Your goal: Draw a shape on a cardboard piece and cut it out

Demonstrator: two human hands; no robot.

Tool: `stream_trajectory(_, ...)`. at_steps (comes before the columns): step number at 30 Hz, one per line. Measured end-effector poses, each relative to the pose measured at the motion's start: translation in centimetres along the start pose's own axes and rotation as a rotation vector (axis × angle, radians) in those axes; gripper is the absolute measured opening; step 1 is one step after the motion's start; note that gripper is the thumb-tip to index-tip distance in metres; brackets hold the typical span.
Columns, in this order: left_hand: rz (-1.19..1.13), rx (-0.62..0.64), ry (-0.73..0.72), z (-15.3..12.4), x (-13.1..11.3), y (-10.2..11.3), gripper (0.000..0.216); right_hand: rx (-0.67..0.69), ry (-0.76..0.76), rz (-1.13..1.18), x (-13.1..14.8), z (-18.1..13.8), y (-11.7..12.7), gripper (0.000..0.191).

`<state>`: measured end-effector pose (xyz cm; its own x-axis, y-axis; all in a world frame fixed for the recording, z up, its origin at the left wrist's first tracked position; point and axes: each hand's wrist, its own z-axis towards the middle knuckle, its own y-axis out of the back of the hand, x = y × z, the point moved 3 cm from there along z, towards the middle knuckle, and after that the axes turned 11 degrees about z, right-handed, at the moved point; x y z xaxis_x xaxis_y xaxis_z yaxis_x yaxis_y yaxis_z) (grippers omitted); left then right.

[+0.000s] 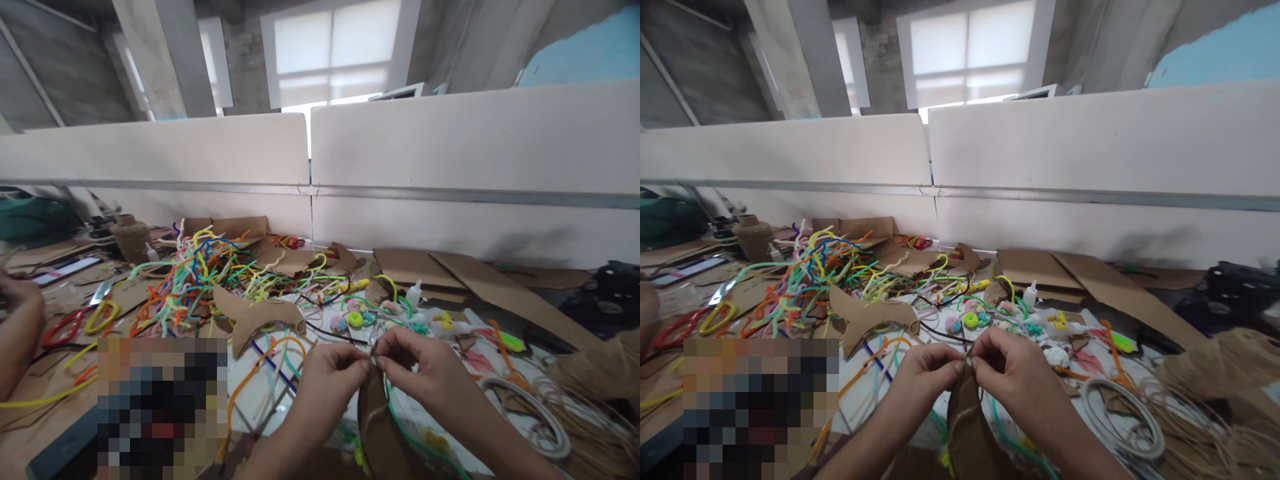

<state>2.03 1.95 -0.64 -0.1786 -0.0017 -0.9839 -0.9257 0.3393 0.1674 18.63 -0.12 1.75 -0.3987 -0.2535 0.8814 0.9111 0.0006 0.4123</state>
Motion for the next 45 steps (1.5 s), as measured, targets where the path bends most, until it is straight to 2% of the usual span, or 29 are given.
stream_trajectory(6,-0.002,-0.057,0.087,0.1,0.2,0.4,0.032,0.104,0.020,-0.078,0.6,0.1,0.4,0.015)
stream_trajectory(11,-0.055,-0.109,0.023,0.0,-0.5,0.4,0.023,-0.037,0.265,-0.269,1.3,-0.7,0.1,0.017)
stream_trajectory(16,-0.098,-0.243,-0.107,-0.6,-1.5,0.5,0.022,-0.152,0.430,-0.236,1.4,-1.0,-0.5,0.015)
stream_trajectory(25,-0.038,-0.272,-0.191,-0.8,-0.6,0.2,0.028,-0.203,0.382,-0.132,1.0,-0.4,-0.6,0.013)
stream_trajectory(32,-0.010,-0.302,-0.221,-0.5,0.0,0.3,0.023,-0.238,0.420,-0.140,1.8,-0.5,-0.9,0.014)
stream_trajectory(45,0.086,-0.292,-0.232,-0.8,-0.1,0.3,0.029,-0.260,0.523,-0.245,2.2,-0.7,-1.2,0.016)
